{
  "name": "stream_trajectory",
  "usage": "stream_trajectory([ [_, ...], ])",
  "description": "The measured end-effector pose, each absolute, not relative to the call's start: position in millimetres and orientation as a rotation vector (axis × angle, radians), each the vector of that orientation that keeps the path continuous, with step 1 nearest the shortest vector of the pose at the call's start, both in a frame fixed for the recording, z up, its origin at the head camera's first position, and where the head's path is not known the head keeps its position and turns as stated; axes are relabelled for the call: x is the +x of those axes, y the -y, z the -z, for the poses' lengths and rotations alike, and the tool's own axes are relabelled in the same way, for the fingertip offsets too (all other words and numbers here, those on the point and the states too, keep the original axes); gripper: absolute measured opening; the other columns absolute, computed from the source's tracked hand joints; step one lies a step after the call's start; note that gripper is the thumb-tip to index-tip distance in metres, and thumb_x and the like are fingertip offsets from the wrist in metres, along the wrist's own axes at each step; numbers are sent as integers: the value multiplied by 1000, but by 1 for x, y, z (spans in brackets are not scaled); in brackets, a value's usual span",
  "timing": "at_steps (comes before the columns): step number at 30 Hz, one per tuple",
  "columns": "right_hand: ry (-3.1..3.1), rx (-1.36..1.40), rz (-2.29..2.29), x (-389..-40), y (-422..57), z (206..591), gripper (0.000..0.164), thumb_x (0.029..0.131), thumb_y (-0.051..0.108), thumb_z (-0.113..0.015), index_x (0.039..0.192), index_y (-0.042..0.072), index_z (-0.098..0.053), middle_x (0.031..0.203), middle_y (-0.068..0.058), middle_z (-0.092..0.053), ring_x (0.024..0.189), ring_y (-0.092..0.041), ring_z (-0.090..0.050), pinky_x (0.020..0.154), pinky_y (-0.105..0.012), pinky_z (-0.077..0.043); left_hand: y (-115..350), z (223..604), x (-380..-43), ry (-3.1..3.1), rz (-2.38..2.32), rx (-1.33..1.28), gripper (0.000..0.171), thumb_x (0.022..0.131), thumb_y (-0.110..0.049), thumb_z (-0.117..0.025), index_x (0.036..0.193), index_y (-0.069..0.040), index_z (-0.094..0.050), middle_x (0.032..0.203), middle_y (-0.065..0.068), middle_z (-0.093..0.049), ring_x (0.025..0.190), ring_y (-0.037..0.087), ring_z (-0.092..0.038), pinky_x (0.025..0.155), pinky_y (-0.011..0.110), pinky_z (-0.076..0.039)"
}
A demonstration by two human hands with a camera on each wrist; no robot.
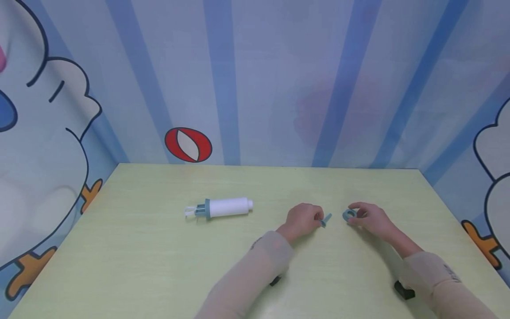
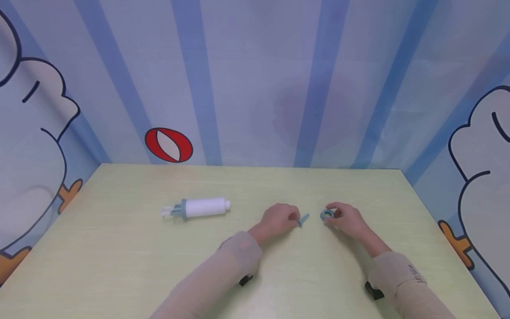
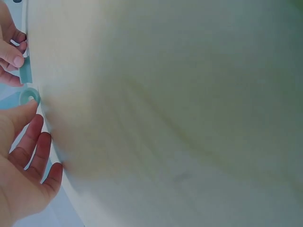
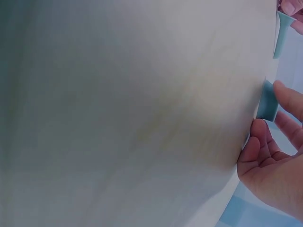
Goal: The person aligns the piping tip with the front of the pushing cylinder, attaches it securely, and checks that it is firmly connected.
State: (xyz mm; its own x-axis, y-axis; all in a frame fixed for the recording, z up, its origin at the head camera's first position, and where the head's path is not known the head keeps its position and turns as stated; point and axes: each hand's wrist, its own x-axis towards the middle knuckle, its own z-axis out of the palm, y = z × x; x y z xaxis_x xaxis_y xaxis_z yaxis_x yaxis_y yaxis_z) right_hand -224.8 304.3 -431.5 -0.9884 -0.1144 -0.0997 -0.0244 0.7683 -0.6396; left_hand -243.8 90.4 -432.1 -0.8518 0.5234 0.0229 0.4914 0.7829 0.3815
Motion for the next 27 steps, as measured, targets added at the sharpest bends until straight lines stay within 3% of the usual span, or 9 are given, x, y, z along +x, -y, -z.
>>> stream_trajectory([
  [7,-2839,-116,1008,-224,-302,430,45,79,18,-64,116,-4,-51,91,-17,-56,75,-20,-53,59,-27,-42,-90,431,-242,-2890,-605,811,3,80,-23,-63,78,-22,-63,74,-12,-59,70,3,-51,57,15,-35],
  [17,-2870,-171,1055,-219,-305,424,42,80,17,-63,115,-4,-52,93,-17,-57,84,-25,-54,62,-28,-43,-84,432,-244,-2855,-788,775,4,81,-21,-61,81,-21,-65,79,-11,-63,71,4,-52,59,15,-36],
  [27,-2811,-134,1168,-218,-305,415,46,83,21,-60,119,-5,-49,104,-22,-55,79,-14,-55,64,-29,-46,-71,426,-247,-2763,-903,866,4,81,-18,-61,82,-18,-65,82,-8,-65,75,4,-56,66,14,-39],
])
